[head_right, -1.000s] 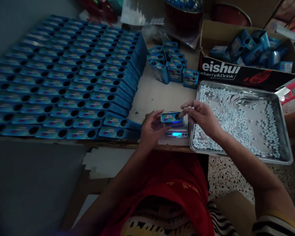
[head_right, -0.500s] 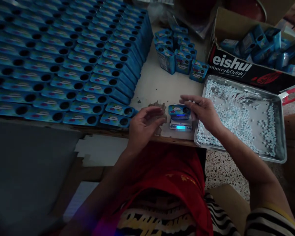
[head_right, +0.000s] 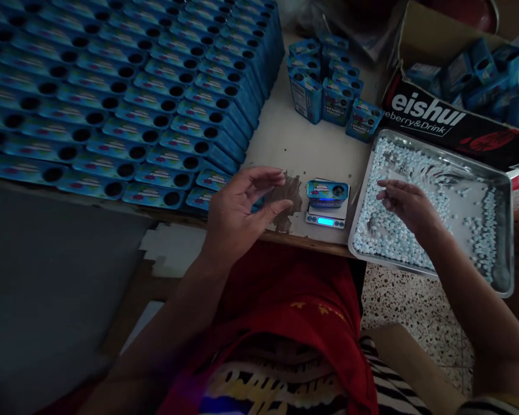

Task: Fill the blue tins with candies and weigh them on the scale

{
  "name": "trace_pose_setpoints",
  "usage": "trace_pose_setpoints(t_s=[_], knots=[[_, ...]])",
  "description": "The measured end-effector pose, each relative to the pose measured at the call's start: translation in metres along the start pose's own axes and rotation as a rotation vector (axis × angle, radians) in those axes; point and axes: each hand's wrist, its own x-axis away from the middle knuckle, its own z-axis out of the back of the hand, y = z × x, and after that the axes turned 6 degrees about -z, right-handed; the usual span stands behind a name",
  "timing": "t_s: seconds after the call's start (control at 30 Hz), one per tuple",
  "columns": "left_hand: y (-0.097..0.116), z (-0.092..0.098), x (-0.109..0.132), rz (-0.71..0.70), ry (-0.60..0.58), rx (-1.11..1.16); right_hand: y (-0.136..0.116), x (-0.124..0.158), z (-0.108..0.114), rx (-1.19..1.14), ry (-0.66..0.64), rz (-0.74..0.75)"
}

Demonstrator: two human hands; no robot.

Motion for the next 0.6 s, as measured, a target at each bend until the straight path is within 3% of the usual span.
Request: trace_pose_setpoints(t_s=[0.2, 0.4, 0.5, 0.6], knots=[[0.007, 0.002, -0.007, -0.019, -0.075, -0.157, -0.031, 0.007, -0.045, 0.188, -0.227, 0.192], [0.006, -0.013, -0.012, -0.062, -0.138, -0.381, -0.04, 0.008, -0.074, 0.277, -0.32, 0.267], [0.006, -0.035, -0.02, -0.098, -0.223, -0.54, -0.036, 0.003, -0.073, 0.208, -0.329, 0.215], [0.008, -0.058, -0.035, -0.188, -0.494, -0.625, -0.036, -0.012, -0.048, 0.216, -0.218, 0.256]])
